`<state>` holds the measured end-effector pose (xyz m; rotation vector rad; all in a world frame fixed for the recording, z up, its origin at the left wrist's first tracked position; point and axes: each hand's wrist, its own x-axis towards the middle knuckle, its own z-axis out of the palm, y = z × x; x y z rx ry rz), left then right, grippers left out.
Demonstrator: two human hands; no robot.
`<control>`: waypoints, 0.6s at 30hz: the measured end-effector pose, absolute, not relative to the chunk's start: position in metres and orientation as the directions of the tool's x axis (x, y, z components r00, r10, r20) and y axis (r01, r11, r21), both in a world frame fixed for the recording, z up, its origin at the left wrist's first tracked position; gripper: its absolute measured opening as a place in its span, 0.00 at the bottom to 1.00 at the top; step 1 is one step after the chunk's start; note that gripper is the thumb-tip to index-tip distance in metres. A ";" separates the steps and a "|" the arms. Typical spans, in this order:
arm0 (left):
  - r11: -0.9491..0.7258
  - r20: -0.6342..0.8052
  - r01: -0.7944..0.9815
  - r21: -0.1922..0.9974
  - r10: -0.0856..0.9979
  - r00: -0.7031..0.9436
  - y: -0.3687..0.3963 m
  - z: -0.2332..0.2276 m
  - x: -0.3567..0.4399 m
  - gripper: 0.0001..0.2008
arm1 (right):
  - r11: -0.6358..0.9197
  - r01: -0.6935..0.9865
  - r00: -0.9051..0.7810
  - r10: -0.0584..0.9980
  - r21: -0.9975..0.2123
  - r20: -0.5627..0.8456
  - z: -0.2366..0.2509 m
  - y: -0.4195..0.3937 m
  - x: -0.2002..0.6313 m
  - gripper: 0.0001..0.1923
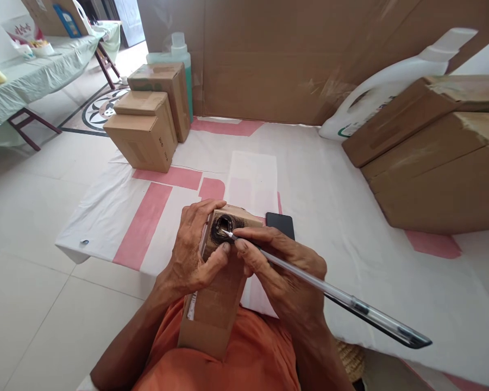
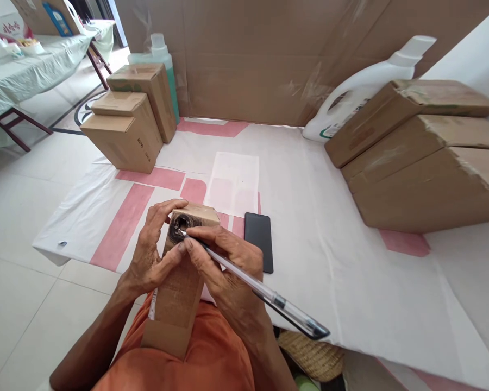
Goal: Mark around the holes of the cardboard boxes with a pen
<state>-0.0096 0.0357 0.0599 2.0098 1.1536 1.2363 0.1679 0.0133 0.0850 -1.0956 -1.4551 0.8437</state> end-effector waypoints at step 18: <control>-0.469 0.434 0.436 0.768 0.882 0.182 0.037 0.055 -0.011 0.27 | 0.286 0.264 -0.022 0.957 -0.921 0.290 0.090 0.019 0.160 0.06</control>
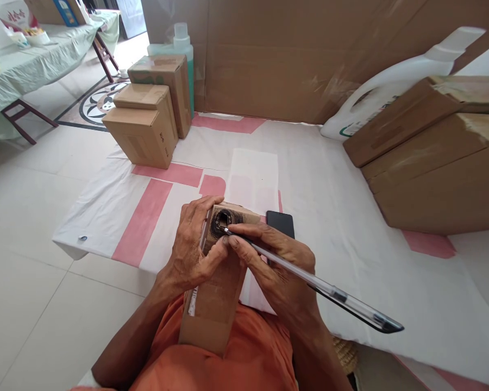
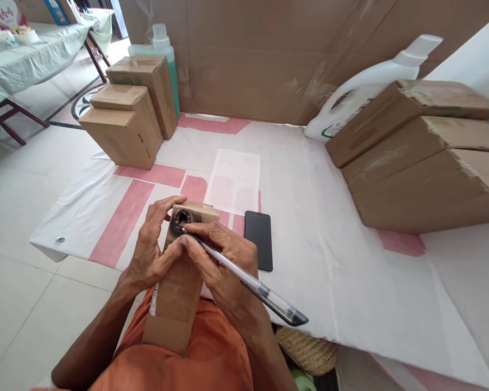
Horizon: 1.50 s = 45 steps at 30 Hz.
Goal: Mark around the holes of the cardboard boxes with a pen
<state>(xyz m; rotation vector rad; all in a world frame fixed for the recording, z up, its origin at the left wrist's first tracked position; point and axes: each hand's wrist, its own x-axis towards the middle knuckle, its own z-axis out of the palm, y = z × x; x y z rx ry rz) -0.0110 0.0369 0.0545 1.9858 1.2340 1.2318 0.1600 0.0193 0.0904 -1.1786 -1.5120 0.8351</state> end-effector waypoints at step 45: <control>-0.407 0.400 0.451 0.794 0.909 0.116 0.038 0.047 -0.018 0.26 | 0.231 0.343 0.022 0.967 -0.910 0.254 0.084 0.020 0.168 0.07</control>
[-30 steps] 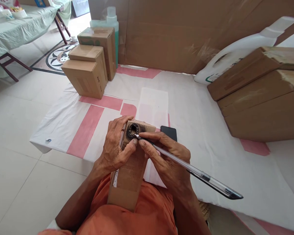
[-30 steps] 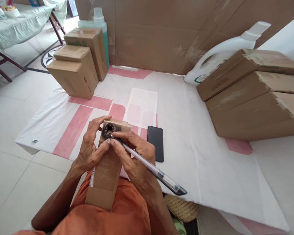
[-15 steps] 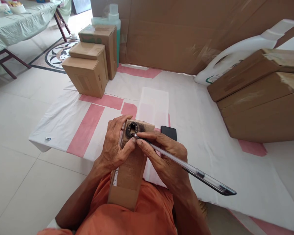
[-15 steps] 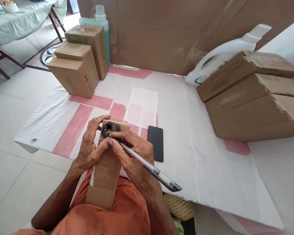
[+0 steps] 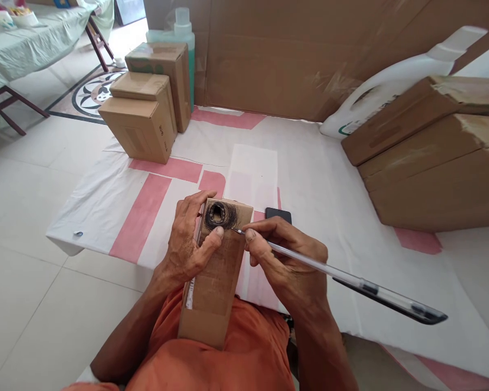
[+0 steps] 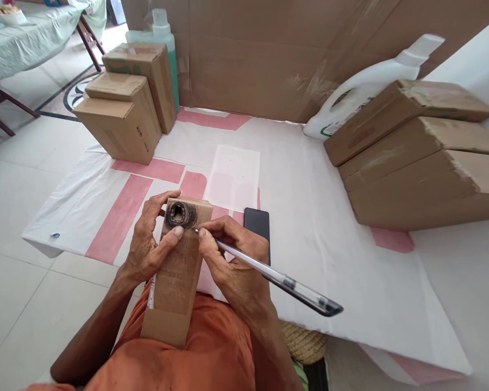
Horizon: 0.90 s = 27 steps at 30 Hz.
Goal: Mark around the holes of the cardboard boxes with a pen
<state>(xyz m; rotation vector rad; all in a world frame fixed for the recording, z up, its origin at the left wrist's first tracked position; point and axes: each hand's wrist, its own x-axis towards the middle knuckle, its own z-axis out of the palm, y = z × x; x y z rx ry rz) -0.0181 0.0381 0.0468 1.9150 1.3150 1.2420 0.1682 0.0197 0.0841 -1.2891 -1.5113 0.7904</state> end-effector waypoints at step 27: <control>-0.279 0.288 0.403 0.872 0.957 0.039 0.040 0.047 -0.027 0.26 | -0.139 0.889 0.033 0.970 -0.435 -0.242 0.023 0.089 0.220 0.17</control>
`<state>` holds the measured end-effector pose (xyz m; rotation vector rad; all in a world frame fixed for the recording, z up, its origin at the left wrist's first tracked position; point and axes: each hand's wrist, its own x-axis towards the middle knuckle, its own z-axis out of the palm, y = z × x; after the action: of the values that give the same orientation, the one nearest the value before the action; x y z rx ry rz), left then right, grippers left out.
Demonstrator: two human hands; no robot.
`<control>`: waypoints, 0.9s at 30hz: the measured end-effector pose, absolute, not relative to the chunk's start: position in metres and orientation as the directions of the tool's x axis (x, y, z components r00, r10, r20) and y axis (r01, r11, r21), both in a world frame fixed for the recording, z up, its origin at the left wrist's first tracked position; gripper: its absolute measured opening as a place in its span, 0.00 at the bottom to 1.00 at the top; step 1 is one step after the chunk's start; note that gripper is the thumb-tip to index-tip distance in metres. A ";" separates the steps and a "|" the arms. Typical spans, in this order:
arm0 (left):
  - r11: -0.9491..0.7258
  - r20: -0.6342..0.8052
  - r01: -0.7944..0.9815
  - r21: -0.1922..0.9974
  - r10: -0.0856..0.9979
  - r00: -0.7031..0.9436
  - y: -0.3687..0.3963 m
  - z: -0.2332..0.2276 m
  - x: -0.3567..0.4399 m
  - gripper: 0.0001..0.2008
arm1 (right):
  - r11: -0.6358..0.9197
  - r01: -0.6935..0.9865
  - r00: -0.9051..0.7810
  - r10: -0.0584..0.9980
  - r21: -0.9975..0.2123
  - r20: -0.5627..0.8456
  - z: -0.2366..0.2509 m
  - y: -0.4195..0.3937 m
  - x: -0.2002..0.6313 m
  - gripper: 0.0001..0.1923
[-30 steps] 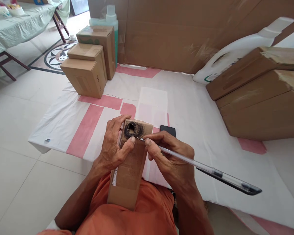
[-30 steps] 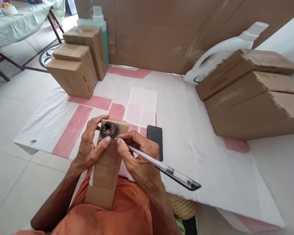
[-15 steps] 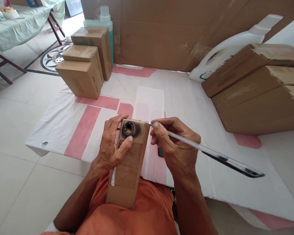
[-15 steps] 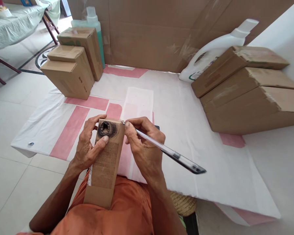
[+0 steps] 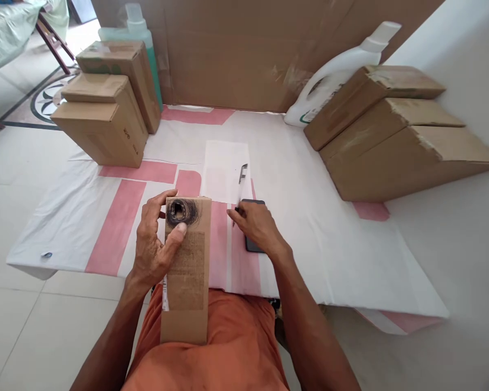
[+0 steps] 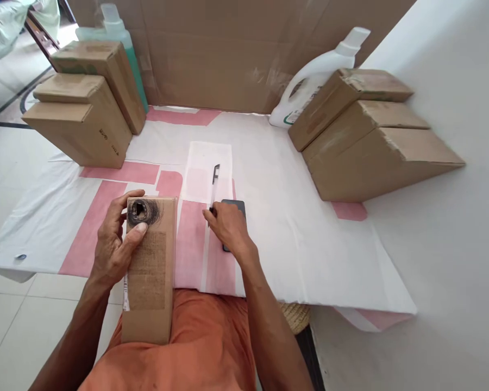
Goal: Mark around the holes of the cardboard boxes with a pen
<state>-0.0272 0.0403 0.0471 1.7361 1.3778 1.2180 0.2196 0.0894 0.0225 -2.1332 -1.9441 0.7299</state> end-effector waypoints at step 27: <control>-0.258 0.272 0.391 0.883 0.962 0.021 0.041 0.048 -0.022 0.27 | -0.260 0.938 0.191 0.940 -0.230 -0.283 -0.022 0.049 0.259 0.14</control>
<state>-0.0223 0.0405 0.0477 1.7034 1.3874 1.2222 0.2593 0.0492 -0.0218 -2.4200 -1.9076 0.5828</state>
